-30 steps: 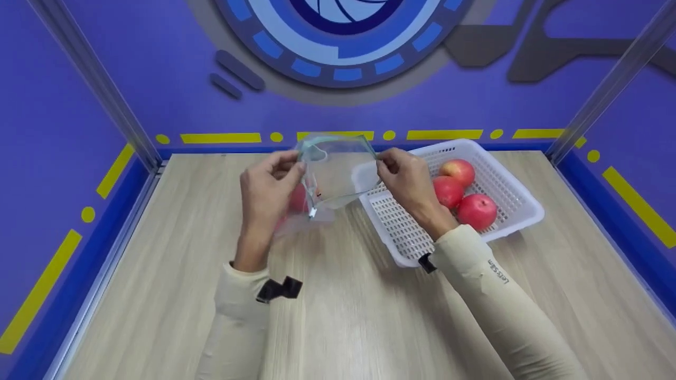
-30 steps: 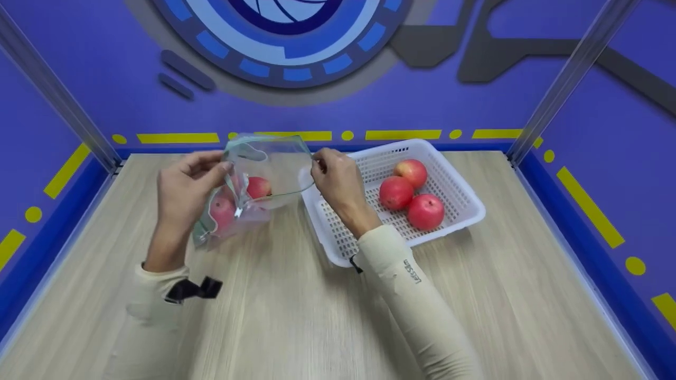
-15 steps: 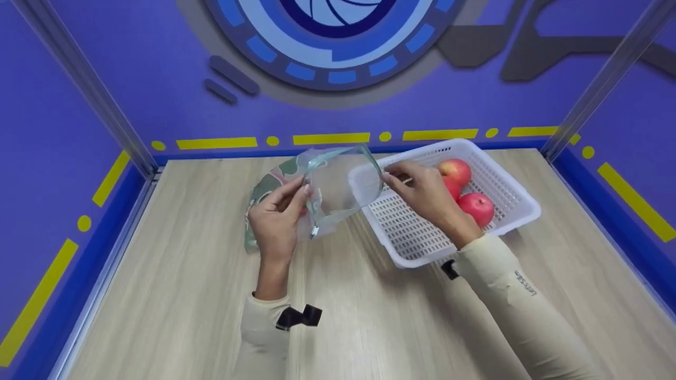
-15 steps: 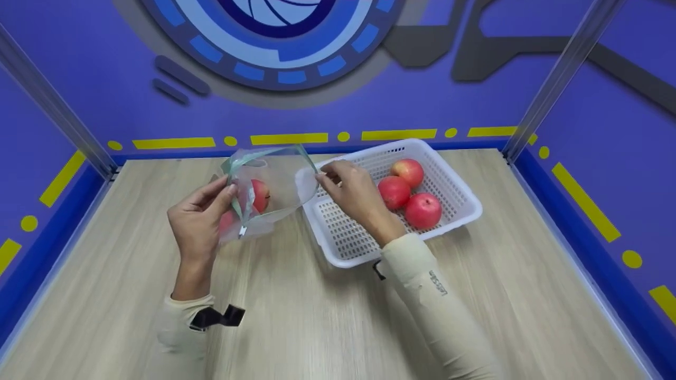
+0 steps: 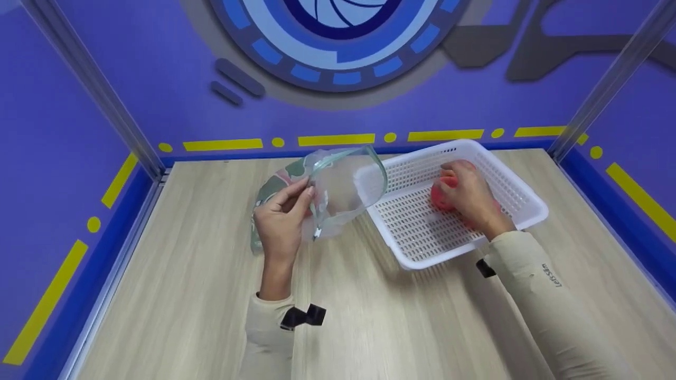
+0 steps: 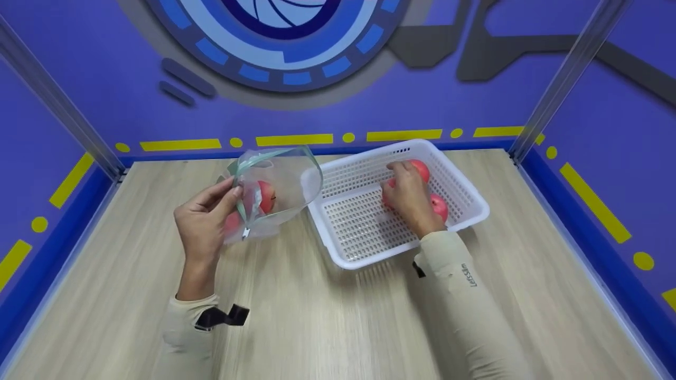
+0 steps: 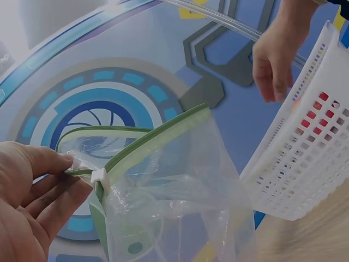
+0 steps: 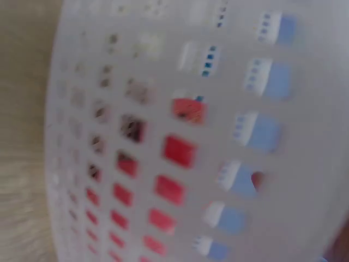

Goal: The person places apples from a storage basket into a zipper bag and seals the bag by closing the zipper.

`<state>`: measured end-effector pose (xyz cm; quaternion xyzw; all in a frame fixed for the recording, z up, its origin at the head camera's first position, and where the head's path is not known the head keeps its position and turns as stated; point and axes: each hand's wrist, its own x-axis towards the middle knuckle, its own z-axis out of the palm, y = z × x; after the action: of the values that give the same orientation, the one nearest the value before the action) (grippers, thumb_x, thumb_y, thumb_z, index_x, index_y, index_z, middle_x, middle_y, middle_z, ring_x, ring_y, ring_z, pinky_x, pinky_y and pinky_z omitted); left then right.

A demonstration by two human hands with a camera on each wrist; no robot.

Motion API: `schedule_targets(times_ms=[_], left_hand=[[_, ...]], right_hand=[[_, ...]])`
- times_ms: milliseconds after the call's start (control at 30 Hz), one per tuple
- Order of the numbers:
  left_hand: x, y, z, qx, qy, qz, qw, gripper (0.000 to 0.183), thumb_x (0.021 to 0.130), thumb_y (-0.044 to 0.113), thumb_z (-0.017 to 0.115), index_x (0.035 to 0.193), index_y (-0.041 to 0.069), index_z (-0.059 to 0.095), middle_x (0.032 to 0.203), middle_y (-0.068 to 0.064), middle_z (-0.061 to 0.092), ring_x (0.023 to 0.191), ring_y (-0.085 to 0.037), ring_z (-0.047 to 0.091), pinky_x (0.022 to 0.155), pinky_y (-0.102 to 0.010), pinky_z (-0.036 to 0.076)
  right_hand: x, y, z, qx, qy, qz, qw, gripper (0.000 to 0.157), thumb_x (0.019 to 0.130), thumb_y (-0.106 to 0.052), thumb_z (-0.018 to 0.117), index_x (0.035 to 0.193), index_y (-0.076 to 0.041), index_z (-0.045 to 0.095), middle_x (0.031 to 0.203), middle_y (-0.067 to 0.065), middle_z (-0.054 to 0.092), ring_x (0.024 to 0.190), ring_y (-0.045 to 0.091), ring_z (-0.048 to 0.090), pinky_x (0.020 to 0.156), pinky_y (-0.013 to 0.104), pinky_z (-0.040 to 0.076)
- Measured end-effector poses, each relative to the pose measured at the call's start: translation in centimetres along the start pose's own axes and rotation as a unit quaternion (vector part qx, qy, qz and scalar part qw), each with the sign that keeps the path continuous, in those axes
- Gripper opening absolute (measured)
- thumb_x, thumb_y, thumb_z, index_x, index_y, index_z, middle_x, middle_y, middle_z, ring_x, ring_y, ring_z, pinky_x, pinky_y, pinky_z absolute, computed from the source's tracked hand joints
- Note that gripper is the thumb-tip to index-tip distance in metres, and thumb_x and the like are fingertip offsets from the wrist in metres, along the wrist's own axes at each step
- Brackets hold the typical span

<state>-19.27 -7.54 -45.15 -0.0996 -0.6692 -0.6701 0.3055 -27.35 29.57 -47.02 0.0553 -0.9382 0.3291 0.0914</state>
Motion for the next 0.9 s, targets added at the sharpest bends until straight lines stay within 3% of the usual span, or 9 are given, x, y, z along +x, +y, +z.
schedule_targets(times_ms=[233,400,900], left_hand=[[-0.2,0.1,0.2,0.005,-0.006,-0.018,0.9998,0.024,0.095,0.003,0.081,0.118,0.002,0.080,0.111,-0.007,0.080,0.091,-0.023,0.077,0.076,-0.028,0.064],[-0.1,0.0,0.4,-0.007,-0.011,-0.016,0.9998,0.023,0.095,0.002,0.080,0.118,0.001,0.080,0.110,-0.008,0.080,0.092,-0.024,0.077,0.079,-0.030,0.064],[0.1,-0.1,0.1,-0.002,-0.007,-0.022,0.9997,0.022,0.095,0.002,0.080,0.117,0.001,0.081,0.109,-0.006,0.080,0.089,-0.022,0.076,0.074,-0.027,0.064]], right_hand=[[0.4,2.3,0.4,-0.014,-0.039,0.052,0.998,0.046,0.101,-0.011,0.074,0.143,-0.003,0.056,0.145,0.022,0.052,0.129,0.044,0.052,0.113,0.065,0.042],[0.3,2.9,1.0,-0.027,-0.057,0.069,0.996,0.065,0.096,-0.015,0.082,0.152,-0.009,0.051,0.147,0.019,0.048,0.129,0.044,0.049,0.114,0.069,0.039],[0.6,3.1,1.5,-0.052,-0.079,0.041,0.995,0.068,0.092,-0.019,0.086,0.149,-0.004,0.051,0.144,0.022,0.044,0.127,0.046,0.047,0.113,0.068,0.041]])
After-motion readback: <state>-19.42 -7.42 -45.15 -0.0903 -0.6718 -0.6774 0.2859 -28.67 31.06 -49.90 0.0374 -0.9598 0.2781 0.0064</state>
